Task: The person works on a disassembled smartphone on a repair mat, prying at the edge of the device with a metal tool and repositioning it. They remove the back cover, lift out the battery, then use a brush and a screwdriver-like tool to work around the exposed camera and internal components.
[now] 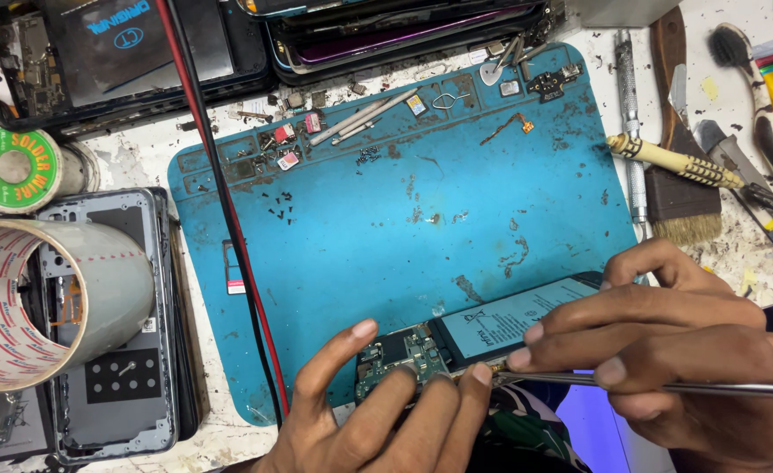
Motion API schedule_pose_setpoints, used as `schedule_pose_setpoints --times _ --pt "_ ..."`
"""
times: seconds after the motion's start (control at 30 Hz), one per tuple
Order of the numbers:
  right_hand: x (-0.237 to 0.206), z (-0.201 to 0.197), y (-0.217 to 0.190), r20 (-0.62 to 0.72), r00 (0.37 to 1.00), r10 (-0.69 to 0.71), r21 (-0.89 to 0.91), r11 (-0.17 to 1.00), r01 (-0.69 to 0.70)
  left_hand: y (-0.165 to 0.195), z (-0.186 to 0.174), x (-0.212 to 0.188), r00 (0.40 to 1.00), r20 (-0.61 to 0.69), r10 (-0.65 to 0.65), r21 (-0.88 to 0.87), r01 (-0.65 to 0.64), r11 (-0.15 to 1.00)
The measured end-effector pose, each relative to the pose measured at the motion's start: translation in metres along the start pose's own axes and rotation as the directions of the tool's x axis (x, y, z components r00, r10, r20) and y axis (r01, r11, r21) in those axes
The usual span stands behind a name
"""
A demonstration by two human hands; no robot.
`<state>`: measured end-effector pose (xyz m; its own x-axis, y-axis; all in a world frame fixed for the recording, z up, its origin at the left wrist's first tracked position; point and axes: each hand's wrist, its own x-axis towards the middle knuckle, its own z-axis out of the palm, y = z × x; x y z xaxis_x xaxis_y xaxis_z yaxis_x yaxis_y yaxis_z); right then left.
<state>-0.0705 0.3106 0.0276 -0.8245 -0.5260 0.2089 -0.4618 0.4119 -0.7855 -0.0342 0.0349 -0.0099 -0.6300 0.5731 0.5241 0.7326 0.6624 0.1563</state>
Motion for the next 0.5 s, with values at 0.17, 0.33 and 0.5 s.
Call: schedule_pose_setpoints --times 0.17,0.33,0.5 --pt "-0.009 -0.002 0.009 0.023 1.000 -0.010 -0.019 1.000 0.010 0.001 -0.001 0.000 1.000 0.011 -0.008 -0.004 0.008 1.000" --pt "-0.009 -0.006 0.009 0.088 0.996 -0.027 -0.011 1.000 0.029 0.001 -0.001 -0.001 1.000 0.011 -0.004 0.003 0.004 1.000" --pt "0.000 -0.009 0.006 0.111 0.994 -0.018 -0.022 1.000 0.020 0.002 0.000 -0.001 0.999 0.028 -0.025 0.003 0.025 1.000"
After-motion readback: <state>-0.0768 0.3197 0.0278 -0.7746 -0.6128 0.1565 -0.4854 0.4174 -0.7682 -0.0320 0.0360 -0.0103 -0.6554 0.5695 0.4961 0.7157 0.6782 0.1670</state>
